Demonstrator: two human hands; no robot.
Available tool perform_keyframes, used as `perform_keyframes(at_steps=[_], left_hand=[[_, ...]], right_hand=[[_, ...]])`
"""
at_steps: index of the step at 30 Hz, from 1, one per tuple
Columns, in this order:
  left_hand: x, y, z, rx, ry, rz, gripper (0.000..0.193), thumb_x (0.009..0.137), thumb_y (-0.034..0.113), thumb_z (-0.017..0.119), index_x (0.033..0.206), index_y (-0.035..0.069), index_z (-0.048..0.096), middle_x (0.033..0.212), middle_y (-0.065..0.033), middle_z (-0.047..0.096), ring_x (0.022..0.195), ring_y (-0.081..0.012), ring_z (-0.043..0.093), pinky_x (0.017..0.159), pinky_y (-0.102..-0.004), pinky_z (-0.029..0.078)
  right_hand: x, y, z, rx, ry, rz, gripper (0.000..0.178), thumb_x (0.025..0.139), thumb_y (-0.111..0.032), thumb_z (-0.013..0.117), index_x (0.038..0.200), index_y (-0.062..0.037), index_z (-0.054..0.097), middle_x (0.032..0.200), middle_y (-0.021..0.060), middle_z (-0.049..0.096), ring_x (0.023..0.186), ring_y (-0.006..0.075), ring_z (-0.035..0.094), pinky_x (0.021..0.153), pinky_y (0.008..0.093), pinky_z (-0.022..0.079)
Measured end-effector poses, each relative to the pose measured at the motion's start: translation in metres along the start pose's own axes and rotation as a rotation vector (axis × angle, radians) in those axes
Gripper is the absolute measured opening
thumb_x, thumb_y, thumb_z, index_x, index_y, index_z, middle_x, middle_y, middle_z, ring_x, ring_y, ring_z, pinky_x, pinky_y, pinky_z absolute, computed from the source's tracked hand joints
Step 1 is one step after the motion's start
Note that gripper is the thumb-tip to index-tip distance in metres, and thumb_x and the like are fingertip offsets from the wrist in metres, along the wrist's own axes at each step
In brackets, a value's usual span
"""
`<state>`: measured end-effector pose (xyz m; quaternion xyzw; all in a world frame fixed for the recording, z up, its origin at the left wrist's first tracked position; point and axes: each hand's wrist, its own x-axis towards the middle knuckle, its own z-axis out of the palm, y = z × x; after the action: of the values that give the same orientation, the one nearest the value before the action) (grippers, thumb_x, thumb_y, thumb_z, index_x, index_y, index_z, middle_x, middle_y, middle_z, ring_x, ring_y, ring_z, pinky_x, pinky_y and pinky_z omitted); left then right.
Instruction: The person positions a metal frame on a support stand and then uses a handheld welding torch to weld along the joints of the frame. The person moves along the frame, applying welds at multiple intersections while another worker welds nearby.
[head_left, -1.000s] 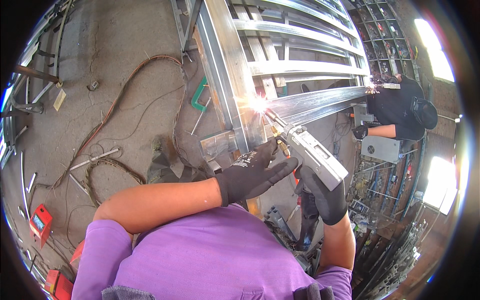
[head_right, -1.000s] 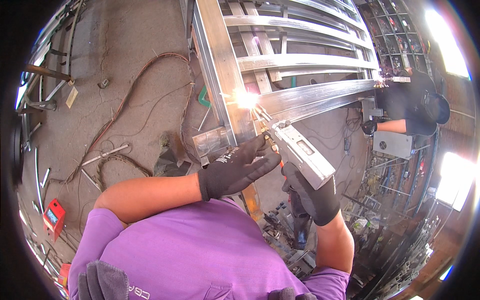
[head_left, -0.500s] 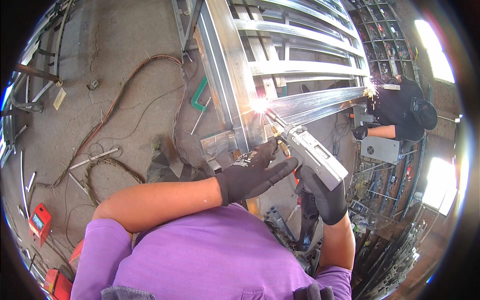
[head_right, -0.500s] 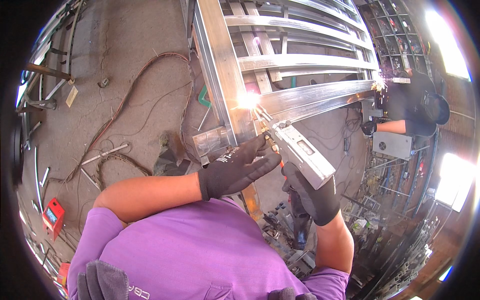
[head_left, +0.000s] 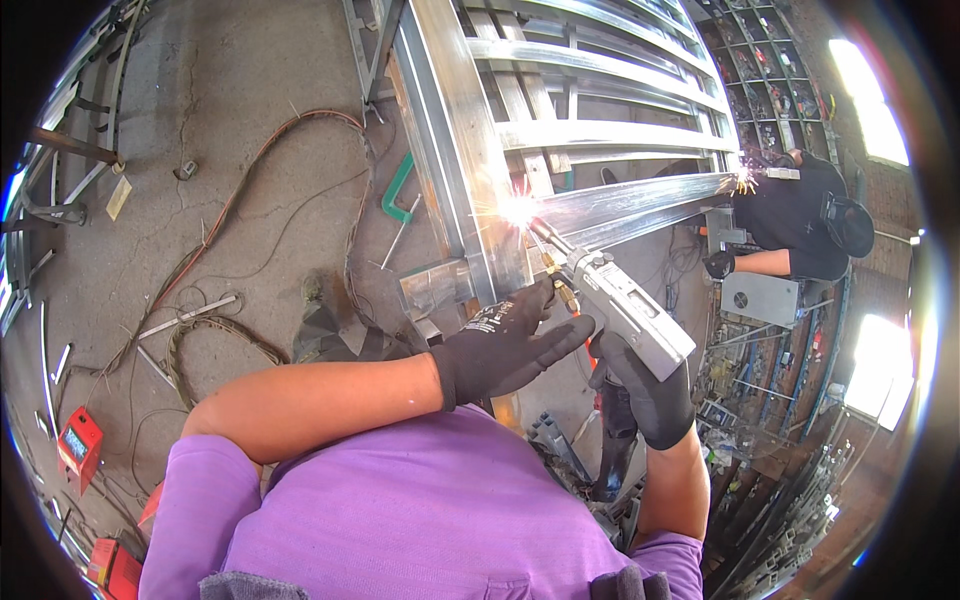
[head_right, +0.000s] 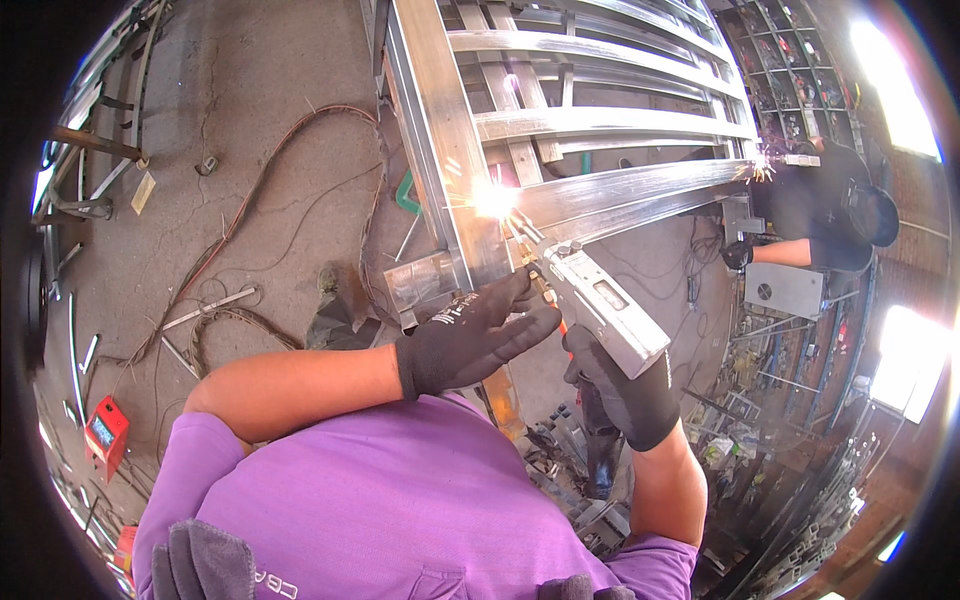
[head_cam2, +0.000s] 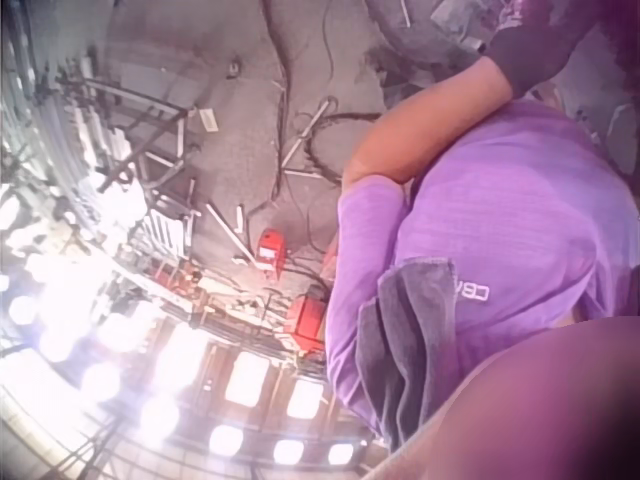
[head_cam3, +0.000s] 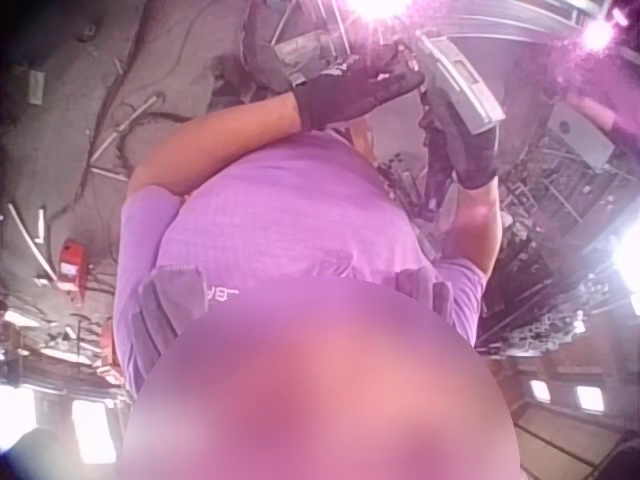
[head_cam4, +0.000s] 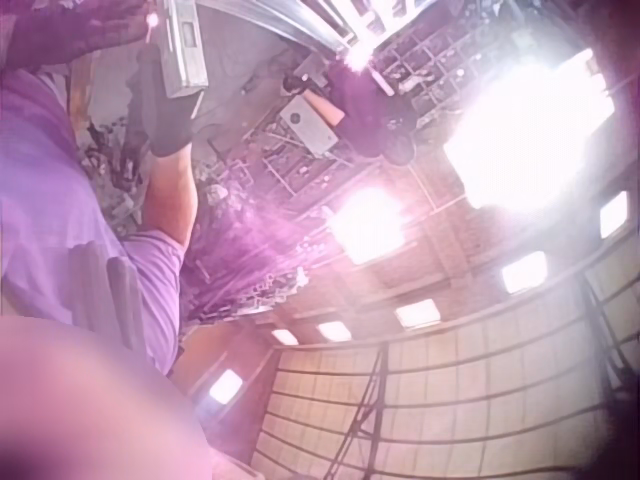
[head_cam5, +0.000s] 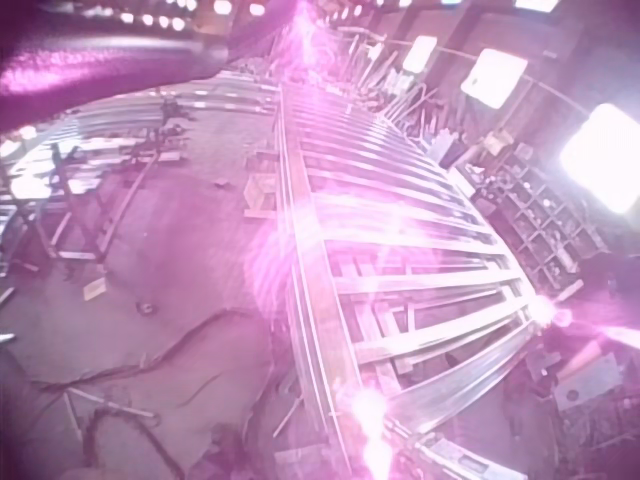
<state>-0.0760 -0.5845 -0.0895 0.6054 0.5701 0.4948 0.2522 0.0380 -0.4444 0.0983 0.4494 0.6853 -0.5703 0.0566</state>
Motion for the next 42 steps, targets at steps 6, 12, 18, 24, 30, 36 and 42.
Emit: perform_keyframes(at_steps=[6, 12, 18, 24, 30, 36, 42], left_hand=[[0.000, -0.001, 0.002, -0.014, -0.022, -0.009, 0.054, 0.116, 0.022, 0.031, 0.167, 0.038, 0.024, 0.169, -0.0255, 0.016, 0.153, -0.0446, 0.033, 0.127, -0.0527, 0.030], [0.000, -0.007, 0.010, -0.077, -0.061, -0.044, 0.054, 0.117, 0.038, 0.036, 0.167, 0.023, 0.022, 0.165, -0.0272, 0.022, 0.150, -0.0401, 0.038, 0.124, -0.0469, 0.036], [0.016, 0.010, -0.009, -0.558, -0.083, -0.365, 0.091, 0.106, 0.063, 0.049, 0.158, -0.007, 0.022, 0.152, -0.0268, 0.037, 0.144, -0.0343, 0.045, 0.120, -0.0440, 0.040], [0.012, 0.004, -0.004, -0.470, -0.081, -0.285, 0.092, 0.107, 0.062, 0.048, 0.161, -0.006, 0.017, 0.157, -0.0274, 0.033, 0.147, -0.0339, 0.043, 0.122, -0.0440, 0.037], [0.020, 0.021, -0.022, -0.716, -0.144, -0.552, 0.095, 0.108, 0.060, 0.048, 0.165, -0.004, 0.008, 0.165, -0.0289, 0.024, 0.152, -0.0331, 0.038, 0.125, -0.0435, 0.036], [0.024, 0.027, -0.034, -0.727, -0.169, -0.585, 0.101, 0.107, 0.061, 0.049, 0.164, -0.009, 0.004, 0.166, -0.0291, 0.022, 0.150, -0.0336, 0.042, 0.124, -0.0416, 0.038], [0.004, -0.001, 0.002, -0.431, -0.153, -0.281, 0.054, 0.116, 0.033, 0.036, 0.168, 0.024, 0.021, 0.169, -0.0296, 0.015, 0.153, -0.0394, 0.036, 0.125, -0.0443, 0.035]], right_hand=[[-0.001, -0.001, 0.000, -0.008, -0.002, 0.006, 0.051, 0.099, -0.025, 0.071, 0.138, 0.0032, 0.056, 0.101, 0.0098, 0.070, 0.075, 0.0151, 0.068, 0.062, 0.0286, 0.052], [-0.001, -0.001, 0.002, 0.001, -0.003, -0.018, 0.053, 0.098, -0.027, 0.072, 0.138, 0.0031, 0.056, 0.102, 0.0100, 0.070, 0.076, 0.0155, 0.068, 0.061, 0.0291, 0.051], [-0.003, 0.002, 0.000, -0.008, 0.009, -0.020, 0.053, 0.098, -0.028, 0.072, 0.139, 0.0030, 0.056, 0.101, 0.0094, 0.070, 0.075, 0.0154, 0.068, 0.061, 0.0293, 0.052], [-0.002, 0.001, 0.002, -0.010, 0.020, 0.000, 0.053, 0.098, -0.028, 0.074, 0.138, 0.0024, 0.056, 0.100, 0.0085, 0.070, 0.074, 0.0146, 0.068, 0.060, 0.0287, 0.053], [-0.002, 0.004, 0.000, -0.003, 0.018, -0.010, 0.053, 0.098, -0.028, 0.074, 0.138, 0.0022, 0.057, 0.099, 0.0082, 0.070, 0.074, 0.0144, 0.068, 0.060, 0.0287, 0.053], [-0.004, 0.002, 0.000, -0.012, 0.011, 0.014, 0.054, 0.098, -0.026, 0.072, 0.141, 0.0024, 0.055, 0.102, 0.0099, 0.070, 0.076, 0.0158, 0.069, 0.061, 0.0293, 0.053], [-0.005, 0.003, -0.001, 0.004, 0.000, -0.003, 0.054, 0.098, -0.025, 0.071, 0.142, 0.0031, 0.054, 0.103, 0.0108, 0.070, 0.077, 0.0166, 0.069, 0.062, 0.0295, 0.053]])
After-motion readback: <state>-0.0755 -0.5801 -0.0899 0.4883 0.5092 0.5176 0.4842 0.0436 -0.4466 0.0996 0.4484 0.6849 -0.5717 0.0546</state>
